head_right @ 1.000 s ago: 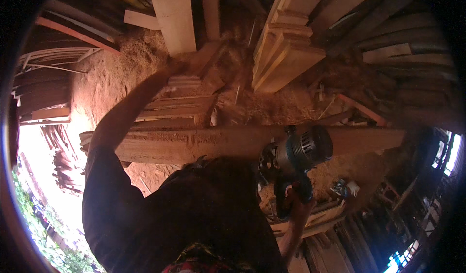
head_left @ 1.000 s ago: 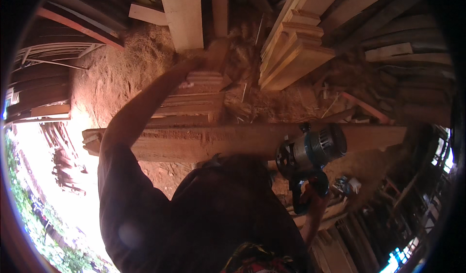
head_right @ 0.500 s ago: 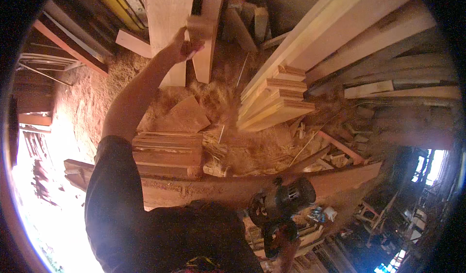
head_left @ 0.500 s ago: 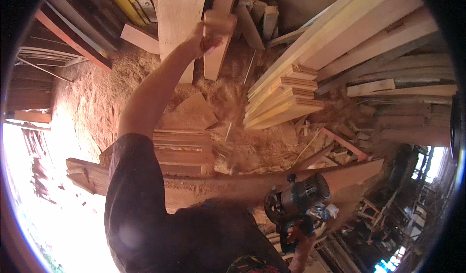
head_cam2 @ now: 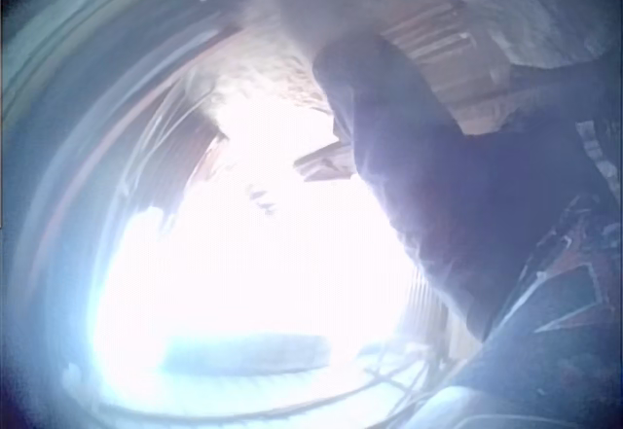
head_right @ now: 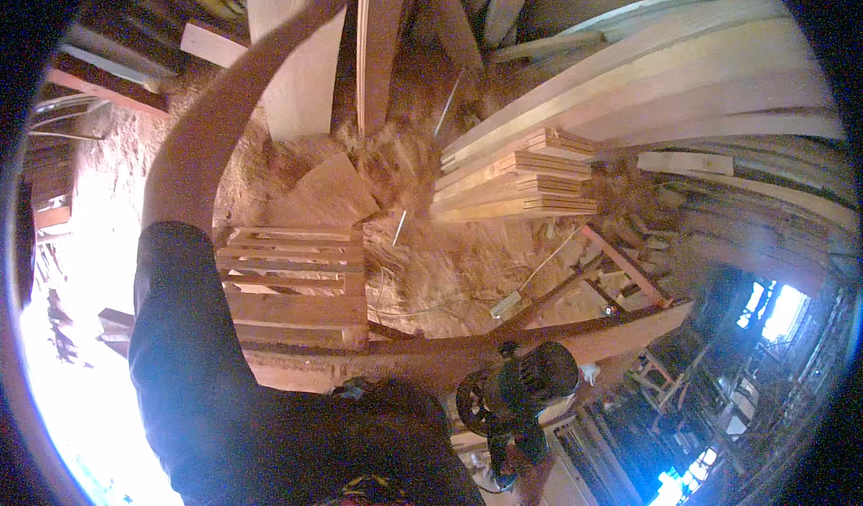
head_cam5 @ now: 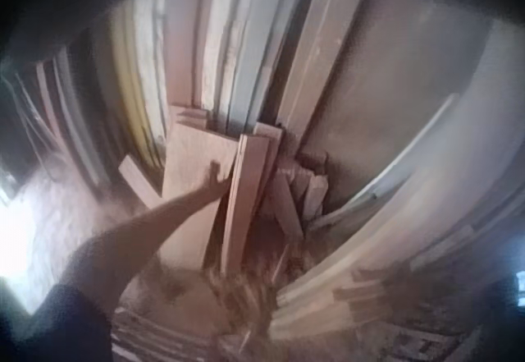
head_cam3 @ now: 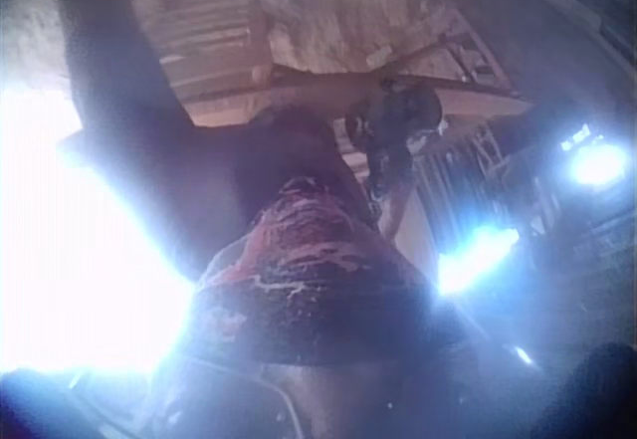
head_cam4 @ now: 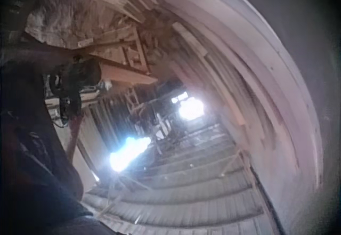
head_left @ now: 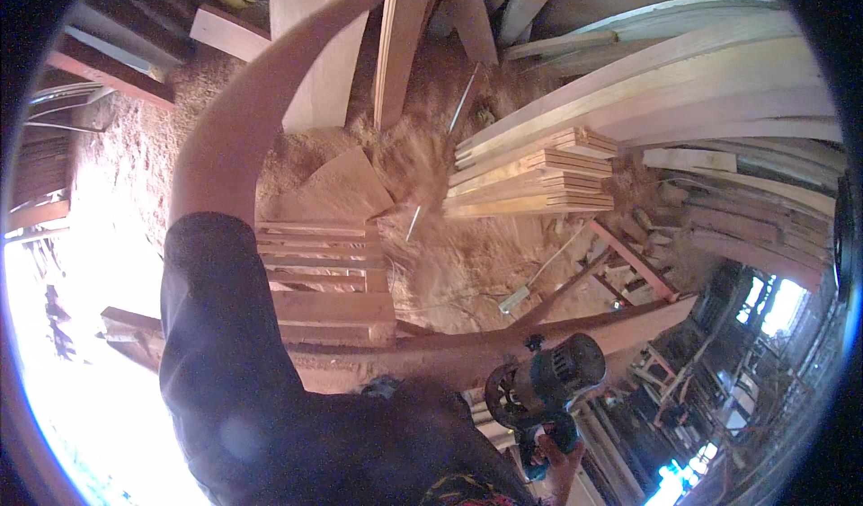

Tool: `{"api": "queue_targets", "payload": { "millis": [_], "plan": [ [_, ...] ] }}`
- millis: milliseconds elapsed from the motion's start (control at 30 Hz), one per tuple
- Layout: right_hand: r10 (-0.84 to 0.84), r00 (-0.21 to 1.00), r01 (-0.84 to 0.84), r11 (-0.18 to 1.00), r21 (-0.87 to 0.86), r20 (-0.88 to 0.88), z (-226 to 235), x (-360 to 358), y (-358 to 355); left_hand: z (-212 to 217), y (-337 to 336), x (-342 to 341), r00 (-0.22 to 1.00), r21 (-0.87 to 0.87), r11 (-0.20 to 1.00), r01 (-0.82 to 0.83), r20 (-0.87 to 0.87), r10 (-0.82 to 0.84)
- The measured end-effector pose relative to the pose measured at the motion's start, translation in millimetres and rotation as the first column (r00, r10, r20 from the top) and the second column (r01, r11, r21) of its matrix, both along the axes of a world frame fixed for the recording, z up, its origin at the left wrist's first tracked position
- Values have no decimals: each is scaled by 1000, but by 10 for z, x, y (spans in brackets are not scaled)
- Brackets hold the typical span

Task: The person uses a handheld electric router to shape the edges of a long wooden plank. They guide the tool along the plank's length, flip the plank to work on different edges, and repeat the routing process on multiple sides.

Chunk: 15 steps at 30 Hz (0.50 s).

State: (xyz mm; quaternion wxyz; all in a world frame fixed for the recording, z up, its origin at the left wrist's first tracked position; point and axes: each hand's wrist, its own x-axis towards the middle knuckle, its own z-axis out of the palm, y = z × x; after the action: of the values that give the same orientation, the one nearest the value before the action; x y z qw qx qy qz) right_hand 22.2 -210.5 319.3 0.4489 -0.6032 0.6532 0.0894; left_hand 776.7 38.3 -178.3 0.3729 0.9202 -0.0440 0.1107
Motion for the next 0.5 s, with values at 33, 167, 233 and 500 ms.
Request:
{"api": "queue_targets", "payload": {
  "millis": [33,167,233,500],
  "plan": [
    [-8,999,7,1000,13,40,-24,21,-34,4,65,340,1000,-13,1000,-27,0,27],
    [37,996,-43,995,-88,-75,-29,-308,149,510,-830,360,989,-249,958,144,-4,-150],
    [102,994,-106,990,-90,-48,-99,-145,9,421,-735,616,994,-302,951,64,105,-33],
    [-80,997,80,996,-43,-9,3,35,306,975,-324,424,934,290,947,135,281,-219]
  ]
}}
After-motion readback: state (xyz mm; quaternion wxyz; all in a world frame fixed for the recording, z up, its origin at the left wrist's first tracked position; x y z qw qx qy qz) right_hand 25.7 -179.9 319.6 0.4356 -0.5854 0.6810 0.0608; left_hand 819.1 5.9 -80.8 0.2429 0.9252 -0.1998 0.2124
